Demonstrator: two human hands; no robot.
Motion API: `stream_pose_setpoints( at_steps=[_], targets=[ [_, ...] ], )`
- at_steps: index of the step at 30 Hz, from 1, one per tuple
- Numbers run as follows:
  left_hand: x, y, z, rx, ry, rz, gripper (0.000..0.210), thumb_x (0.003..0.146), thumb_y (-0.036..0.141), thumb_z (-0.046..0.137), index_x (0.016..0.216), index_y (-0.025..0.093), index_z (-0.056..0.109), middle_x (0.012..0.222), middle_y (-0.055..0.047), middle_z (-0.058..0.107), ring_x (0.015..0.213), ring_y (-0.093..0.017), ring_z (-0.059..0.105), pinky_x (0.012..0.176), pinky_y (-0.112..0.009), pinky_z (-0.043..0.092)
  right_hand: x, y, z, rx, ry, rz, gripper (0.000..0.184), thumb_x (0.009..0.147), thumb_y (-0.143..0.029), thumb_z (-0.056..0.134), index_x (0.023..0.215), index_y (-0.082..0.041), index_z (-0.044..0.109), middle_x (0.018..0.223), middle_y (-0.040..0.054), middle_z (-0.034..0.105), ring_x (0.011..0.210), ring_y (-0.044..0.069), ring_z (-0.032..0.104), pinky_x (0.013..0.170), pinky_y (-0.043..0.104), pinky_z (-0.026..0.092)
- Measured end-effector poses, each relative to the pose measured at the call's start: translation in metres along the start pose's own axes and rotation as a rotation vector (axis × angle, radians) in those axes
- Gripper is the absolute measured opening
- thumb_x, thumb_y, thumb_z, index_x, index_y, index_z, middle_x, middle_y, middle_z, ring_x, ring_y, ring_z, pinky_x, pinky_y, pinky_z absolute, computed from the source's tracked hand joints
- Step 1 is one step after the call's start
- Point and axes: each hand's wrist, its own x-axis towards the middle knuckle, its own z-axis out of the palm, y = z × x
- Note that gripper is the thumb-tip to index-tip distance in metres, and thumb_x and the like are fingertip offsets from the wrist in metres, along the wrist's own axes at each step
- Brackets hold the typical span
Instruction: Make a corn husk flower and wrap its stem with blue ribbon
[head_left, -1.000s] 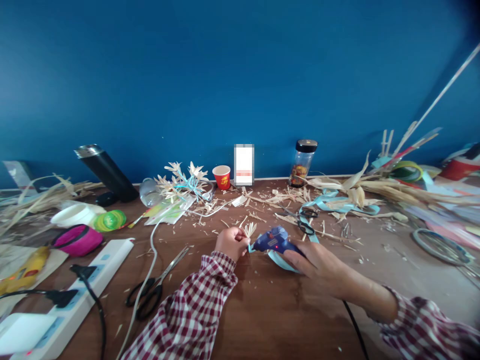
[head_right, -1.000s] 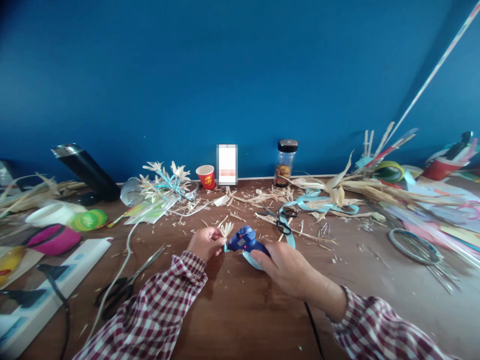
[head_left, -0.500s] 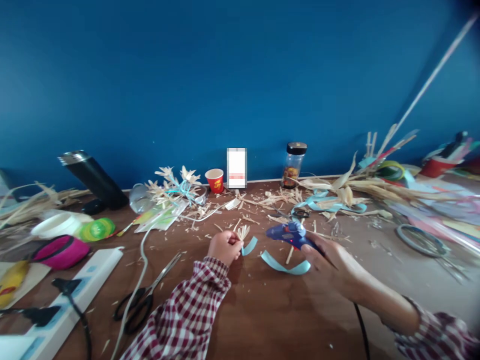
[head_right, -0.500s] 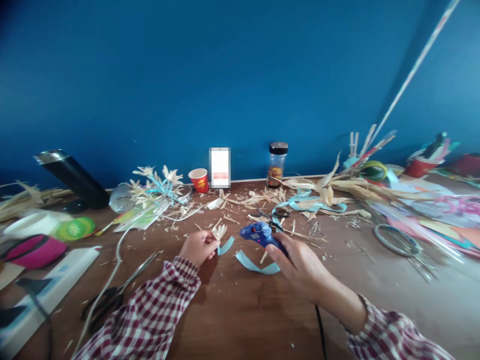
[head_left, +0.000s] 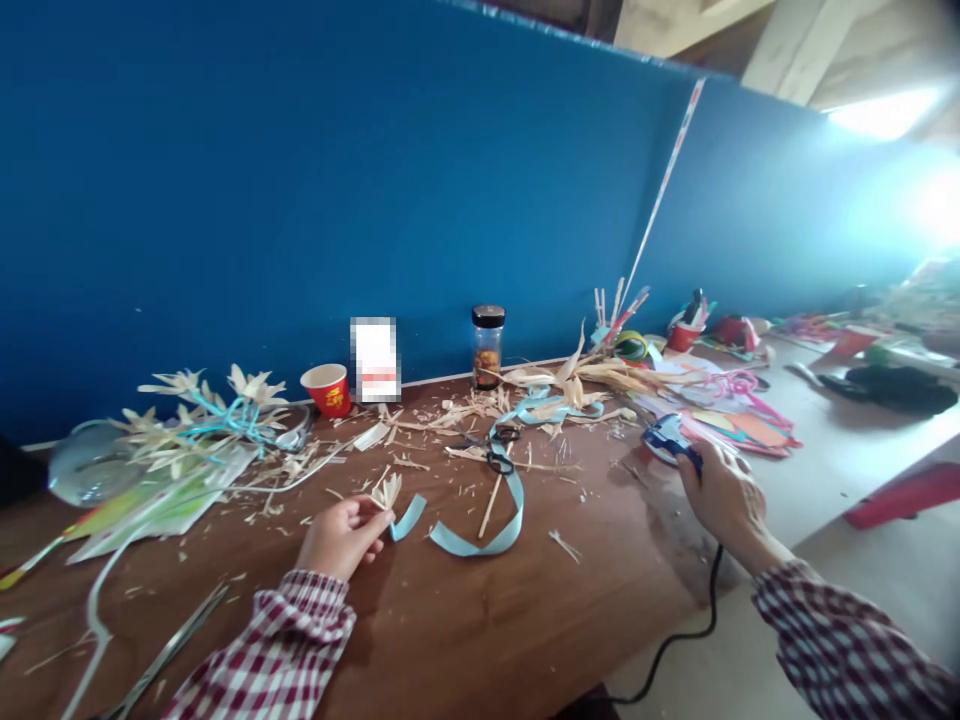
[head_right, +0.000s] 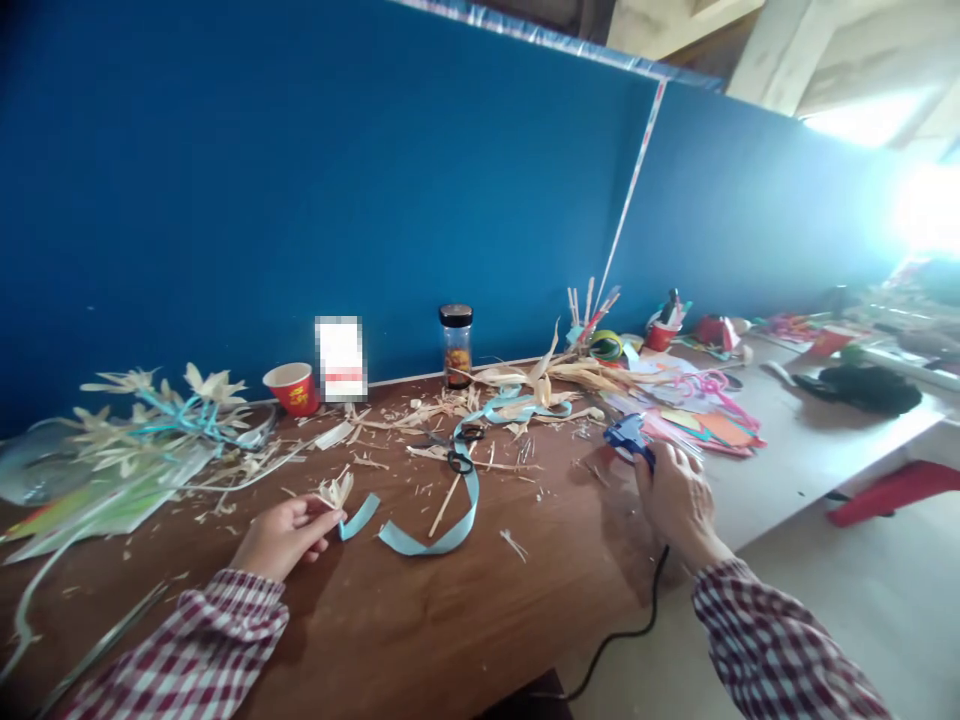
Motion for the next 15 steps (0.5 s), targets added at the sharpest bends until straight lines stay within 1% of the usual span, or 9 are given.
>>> stream_pose_setpoints(
  at_steps=[4,7,8,9,11,12,13,14,15],
  targets=[
    [-0.002,0.004,-0.001,-0.032,-0.001,0.0,0.035,0.055,0.042,0.069,0.073,0.014,0.06,0.064,-0.003,0.067,0.041,-0.009,0.051,0.038,-0.018,0.04,0.005,0.016,0.014,-0.034,-0.093,0.035,0.034,0.086,-0.038,0.036,0.103,-0.014,0.053,0.095,0.0164,0.06,0.086,0.029,0.053,0.066,0.035,0.038],
    [-0.002,0.004,-0.003,-0.071,-0.012,0.023,0.032,0.057,0.041,0.068,0.072,0.013,0.06,0.06,-0.002,0.065,0.04,-0.007,0.047,0.037,-0.016,0.037,0.005,0.016,0.012,-0.016,-0.161,0.045,0.042,0.085,-0.046,0.036,0.106,-0.014,0.054,0.097,0.0197,0.059,0.086,0.031,0.053,0.064,0.037,0.038],
    [-0.002,0.004,-0.003,-0.092,-0.013,0.029,0.031,0.058,0.04,0.068,0.071,0.013,0.06,0.058,-0.001,0.063,0.039,-0.006,0.045,0.036,-0.016,0.035,0.005,0.013,0.009,-0.03,-0.139,0.074,0.047,0.083,-0.05,0.037,0.108,-0.013,0.053,0.097,0.0214,0.058,0.086,0.033,0.053,0.064,0.039,0.038],
    [-0.001,0.003,-0.004,-0.12,-0.014,0.031,0.03,0.058,0.039,0.068,0.07,0.013,0.06,0.056,0.0,0.061,0.038,-0.005,0.043,0.035,-0.015,0.033,0.004,0.007,0.005,-0.045,-0.08,0.098,0.051,0.082,-0.052,0.039,0.11,-0.012,0.053,0.097,0.0233,0.057,0.088,0.035,0.052,0.065,0.041,0.038],
    [0.002,0.002,-0.005,-0.179,-0.021,0.033,0.029,0.059,0.038,0.068,0.069,0.013,0.059,0.051,0.001,0.058,0.036,-0.004,0.039,0.034,-0.015,0.029,0.001,-0.013,-0.009,0.005,0.136,0.062,0.05,0.082,-0.049,0.042,0.113,-0.011,0.051,0.106,0.0248,0.053,0.103,0.037,0.047,0.077,0.045,0.037],
    [0.003,0.001,-0.005,-0.22,-0.032,0.039,0.029,0.058,0.038,0.068,0.069,0.013,0.059,0.051,0.001,0.058,0.036,-0.004,0.038,0.033,-0.015,0.028,-0.003,-0.028,-0.019,0.093,0.224,-0.001,0.048,0.082,-0.046,0.043,0.114,-0.011,0.05,0.109,0.0242,0.052,0.109,0.036,0.043,0.084,0.047,0.035],
    [0.004,0.001,-0.005,-0.263,-0.049,0.044,0.03,0.058,0.039,0.068,0.068,0.012,0.059,0.052,0.001,0.058,0.035,-0.004,0.037,0.033,-0.016,0.026,-0.007,-0.046,-0.03,0.219,0.264,-0.07,0.045,0.082,-0.043,0.045,0.113,-0.012,0.05,0.109,0.0228,0.052,0.111,0.035,0.043,0.089,0.047,0.033],
    [0.004,0.001,-0.005,-0.304,-0.073,0.049,0.031,0.058,0.039,0.069,0.069,0.012,0.06,0.054,0.0,0.059,0.035,-0.004,0.037,0.033,-0.016,0.025,-0.013,-0.068,-0.042,0.375,0.246,-0.143,0.04,0.082,-0.04,0.046,0.112,-0.015,0.05,0.109,0.0198,0.053,0.109,0.032,0.045,0.09,0.045,0.034],
    [0.004,0.002,-0.005,-0.342,-0.098,0.051,0.032,0.057,0.04,0.069,0.07,0.011,0.061,0.057,-0.002,0.061,0.035,-0.003,0.036,0.033,-0.016,0.023,-0.02,-0.092,-0.054,0.562,0.171,-0.214,0.033,0.082,-0.037,0.047,0.108,-0.018,0.052,0.105,0.0158,0.055,0.103,0.029,0.05,0.087,0.042,0.038]
  ],
)
